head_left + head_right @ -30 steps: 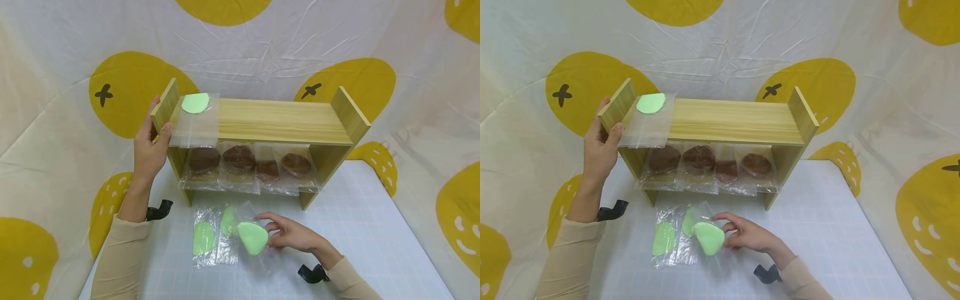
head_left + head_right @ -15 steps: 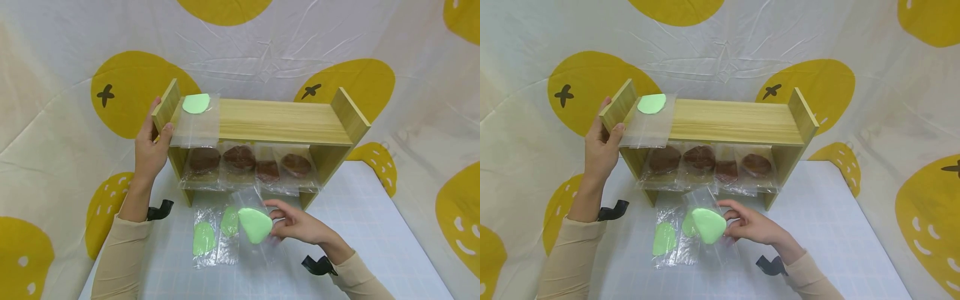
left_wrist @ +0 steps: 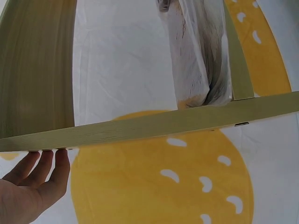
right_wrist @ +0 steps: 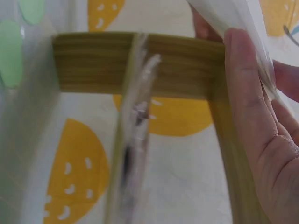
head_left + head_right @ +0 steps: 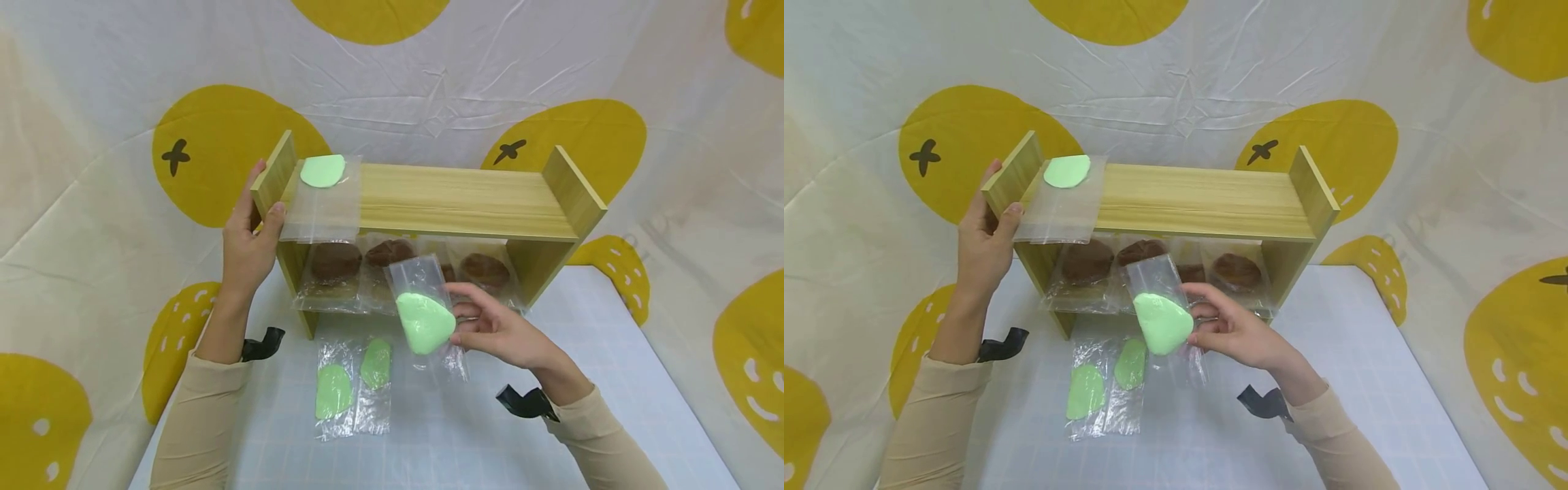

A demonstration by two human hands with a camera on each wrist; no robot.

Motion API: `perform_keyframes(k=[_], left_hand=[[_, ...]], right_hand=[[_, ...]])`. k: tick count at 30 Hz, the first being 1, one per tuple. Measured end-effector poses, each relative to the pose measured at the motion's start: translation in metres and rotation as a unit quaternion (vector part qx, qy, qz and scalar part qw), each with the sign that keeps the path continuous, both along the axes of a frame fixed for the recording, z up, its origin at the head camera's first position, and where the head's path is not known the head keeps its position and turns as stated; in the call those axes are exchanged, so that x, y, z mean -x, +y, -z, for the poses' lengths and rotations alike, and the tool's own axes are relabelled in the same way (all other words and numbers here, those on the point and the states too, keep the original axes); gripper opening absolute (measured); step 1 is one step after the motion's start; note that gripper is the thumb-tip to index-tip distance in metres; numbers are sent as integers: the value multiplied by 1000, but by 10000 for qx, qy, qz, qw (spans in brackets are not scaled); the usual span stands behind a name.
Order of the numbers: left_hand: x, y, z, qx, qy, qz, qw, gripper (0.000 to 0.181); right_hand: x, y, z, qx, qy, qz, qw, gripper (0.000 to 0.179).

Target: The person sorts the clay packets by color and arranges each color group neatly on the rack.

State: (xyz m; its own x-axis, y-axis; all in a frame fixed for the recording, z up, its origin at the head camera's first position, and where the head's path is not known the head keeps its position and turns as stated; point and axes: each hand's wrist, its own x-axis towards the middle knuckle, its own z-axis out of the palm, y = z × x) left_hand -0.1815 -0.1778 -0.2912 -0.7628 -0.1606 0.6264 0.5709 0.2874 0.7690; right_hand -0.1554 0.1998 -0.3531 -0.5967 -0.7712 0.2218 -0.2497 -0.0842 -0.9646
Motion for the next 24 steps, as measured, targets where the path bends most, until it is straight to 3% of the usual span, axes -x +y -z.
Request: perform_keyframes(k=[9, 12, 18, 24], left_hand=[[-1, 1, 0, 62, -39, -49, 10000, 55], [-2, 1, -1, 86, -66, -65, 9999, 55], [-4, 2, -1, 101, -83, -76, 9999, 55], [-4, 2, -2, 132, -71, -93, 9998, 55]], right_hand=[[16, -8, -51, 477, 676, 201, 9964, 71], [21, -12, -70, 728, 590, 296, 9952, 73], [30, -24, -102, 1075, -87, 832, 9907, 75], [50, -39, -122, 1249, -367, 1442, 9809, 72]])
